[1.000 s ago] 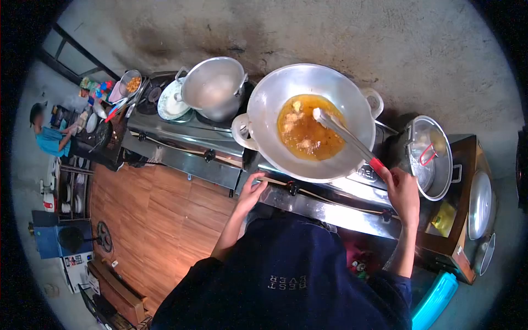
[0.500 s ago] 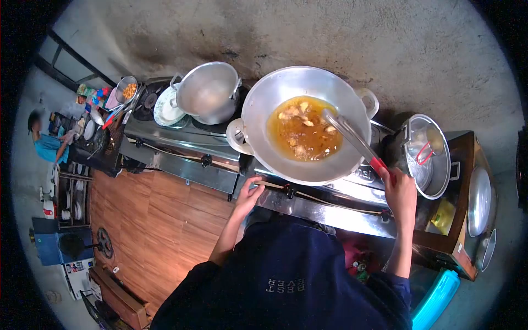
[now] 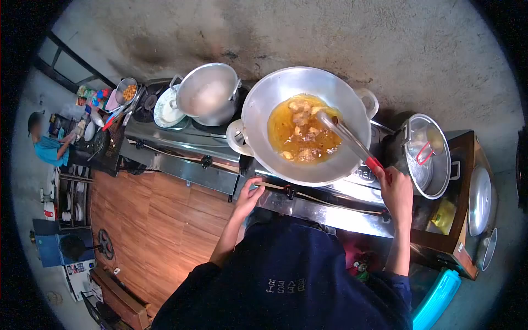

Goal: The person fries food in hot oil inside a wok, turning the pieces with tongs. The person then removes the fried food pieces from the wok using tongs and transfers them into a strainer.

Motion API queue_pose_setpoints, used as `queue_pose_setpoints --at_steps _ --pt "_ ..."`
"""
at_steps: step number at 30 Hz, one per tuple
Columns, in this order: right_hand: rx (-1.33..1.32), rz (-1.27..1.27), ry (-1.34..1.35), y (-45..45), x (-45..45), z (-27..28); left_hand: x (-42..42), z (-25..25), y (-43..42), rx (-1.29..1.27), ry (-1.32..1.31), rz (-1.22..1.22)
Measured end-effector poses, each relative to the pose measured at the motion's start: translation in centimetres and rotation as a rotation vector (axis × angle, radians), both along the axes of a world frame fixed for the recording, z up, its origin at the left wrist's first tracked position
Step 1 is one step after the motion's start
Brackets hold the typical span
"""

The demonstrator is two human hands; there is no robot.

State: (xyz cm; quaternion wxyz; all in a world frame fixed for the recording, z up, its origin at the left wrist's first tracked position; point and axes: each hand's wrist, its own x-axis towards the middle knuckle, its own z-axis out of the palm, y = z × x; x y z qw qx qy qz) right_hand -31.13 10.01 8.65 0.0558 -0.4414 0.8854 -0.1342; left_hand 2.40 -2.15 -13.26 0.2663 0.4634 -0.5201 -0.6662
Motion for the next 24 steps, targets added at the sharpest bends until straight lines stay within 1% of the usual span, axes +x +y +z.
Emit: queue_pose_setpoints --at_steps 4,7,8,12,15,17,19,20,24 --pt "-0.012 0.063 -0.152 -0.5 0.5 0.3 0.2 -0.1 -0.2 0.033 -0.002 0.001" --pt "-0.037 0.053 -0.219 -0.3 0.1 1.0 0.2 0.2 0.0 0.022 -0.004 0.020" --pt "-0.038 0.037 -0.197 -0.2 0.1 1.3 0.0 0.3 0.1 0.024 -0.001 0.028" --pt "-0.056 0.000 0.030 0.0 -0.8 0.1 -0.1 -0.1 0.4 0.018 0.011 0.045" --pt "-0.013 0.002 0.079 -0.8 -0.2 -0.6 0.0 -0.5 0.4 0.016 0.048 0.043" --pt "0.037 0.017 -0.006 -1.2 0.3 -0.7 0.2 -0.3 0.2 0.037 0.029 0.045" --pt "-0.052 0.075 -0.096 -0.9 0.5 -0.7 0.3 -0.5 0.1 0.025 0.046 0.031" --pt "-0.074 0.099 -0.078 -0.6 0.5 -0.7 0.5 -0.4 0.1 0.040 0.027 0.023" --pt "-0.015 0.018 -0.087 -0.3 0.8 0.9 0.2 1.3 0.1 0.095 -0.037 0.026"
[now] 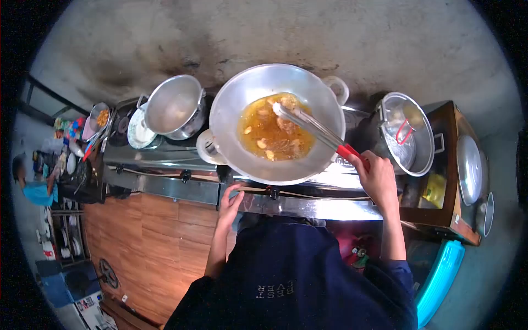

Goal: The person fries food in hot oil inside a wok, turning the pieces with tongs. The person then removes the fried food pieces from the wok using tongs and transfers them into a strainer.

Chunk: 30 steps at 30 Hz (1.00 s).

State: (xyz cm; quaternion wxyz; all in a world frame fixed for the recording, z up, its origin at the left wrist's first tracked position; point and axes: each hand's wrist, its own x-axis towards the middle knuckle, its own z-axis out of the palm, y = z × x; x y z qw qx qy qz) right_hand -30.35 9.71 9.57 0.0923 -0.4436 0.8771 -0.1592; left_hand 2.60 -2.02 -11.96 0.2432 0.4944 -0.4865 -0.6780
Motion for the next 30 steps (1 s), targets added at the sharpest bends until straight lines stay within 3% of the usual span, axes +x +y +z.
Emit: queue_pose_setpoints --at_steps 4,11,18,22,30 --pt "0.003 -0.014 0.129 0.1 0.1 -1.3 0.0 -0.6 0.0 -0.014 0.048 -0.013" --pt "-0.105 0.038 -0.015 0.4 0.6 -0.8 0.4 -0.6 -0.5 -0.033 0.011 -0.034" --pt "-0.051 0.019 0.131 0.0 0.4 -2.6 0.0 -0.4 0.0 -0.025 -0.018 -0.044" --pt "-0.042 0.110 -0.077 0.1 0.7 -1.3 0.3 -0.5 -0.1 -0.015 -0.026 -0.066" --pt "-0.078 0.084 0.188 -0.4 0.4 -2.2 0.3 -0.9 0.0 -0.006 -0.005 -0.058"
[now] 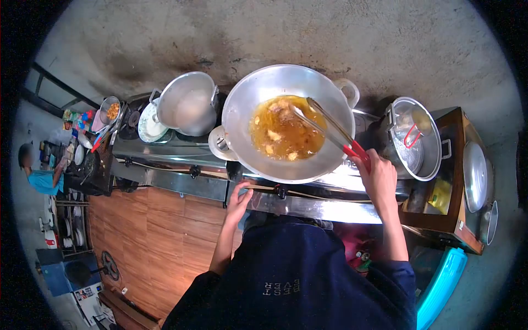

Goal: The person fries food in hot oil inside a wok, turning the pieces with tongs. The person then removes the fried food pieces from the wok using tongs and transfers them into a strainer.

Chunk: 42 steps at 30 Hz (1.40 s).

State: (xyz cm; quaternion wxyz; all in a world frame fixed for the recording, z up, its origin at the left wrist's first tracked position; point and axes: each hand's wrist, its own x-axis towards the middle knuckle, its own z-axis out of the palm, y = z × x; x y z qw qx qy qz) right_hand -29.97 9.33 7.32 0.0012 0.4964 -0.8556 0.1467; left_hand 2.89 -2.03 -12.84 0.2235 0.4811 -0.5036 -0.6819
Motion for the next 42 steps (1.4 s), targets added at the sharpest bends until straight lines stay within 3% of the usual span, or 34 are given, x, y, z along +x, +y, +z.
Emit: queue_pose_setpoints --at_steps 10,20,24,37,42 --pt "0.079 0.073 -0.168 0.6 1.0 1.3 0.2 -1.1 0.0 -0.024 0.027 0.025" --pt "0.165 0.072 -0.104 2.5 1.1 2.9 0.2 -0.6 -0.1 -0.026 0.043 0.022" --pt "0.104 0.190 -0.035 2.6 2.2 1.3 0.1 -0.7 0.0 -0.042 0.046 0.035" --pt "0.135 0.129 -0.011 3.0 2.2 0.7 0.1 -0.7 0.1 0.000 0.047 0.020" --pt "0.107 0.046 -0.200 3.1 1.2 1.7 0.1 -0.2 0.0 0.011 0.025 0.020"
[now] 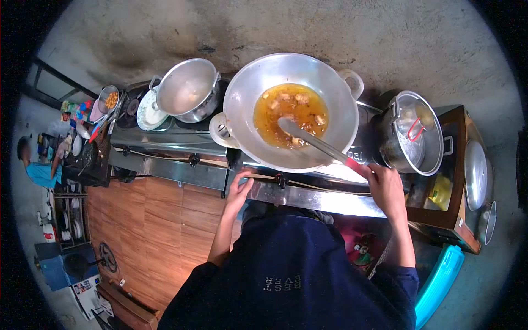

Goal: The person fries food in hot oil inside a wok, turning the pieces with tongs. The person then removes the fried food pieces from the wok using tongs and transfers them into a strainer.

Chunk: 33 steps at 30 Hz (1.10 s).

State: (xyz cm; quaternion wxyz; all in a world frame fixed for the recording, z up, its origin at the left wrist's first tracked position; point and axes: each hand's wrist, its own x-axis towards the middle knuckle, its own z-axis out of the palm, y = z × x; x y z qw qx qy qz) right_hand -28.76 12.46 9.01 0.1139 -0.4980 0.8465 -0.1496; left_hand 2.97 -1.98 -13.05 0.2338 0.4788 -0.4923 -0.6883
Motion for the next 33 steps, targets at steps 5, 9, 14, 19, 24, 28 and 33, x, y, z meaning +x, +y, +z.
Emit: queue_pose_setpoints --at_steps 5,9,14,19,24,28,33 --pt "0.106 -0.096 -0.143 -0.2 -0.8 0.7 -0.1 0.0 0.1 -0.029 0.004 0.006" --pt "0.187 -0.140 -0.311 -0.3 -2.1 0.3 -0.1 -0.1 0.1 -0.038 0.010 0.003" --pt "0.007 -0.088 -0.241 0.3 -3.4 -0.5 -0.1 -0.1 0.3 -0.053 0.018 0.004" --pt "0.135 -0.166 -0.154 0.6 -4.4 3.5 -0.1 -0.2 0.2 -0.076 0.030 0.025" --pt "0.159 -0.138 0.034 0.4 -4.4 6.4 0.4 0.0 -0.3 -0.029 -0.003 0.011" --pt "0.153 -0.134 0.142 0.2 -3.8 6.5 0.5 0.0 -0.4 -0.009 -0.007 -0.001" --pt "0.076 -0.085 0.289 0.1 -3.4 4.5 0.4 0.1 -0.3 -0.031 0.006 0.003"
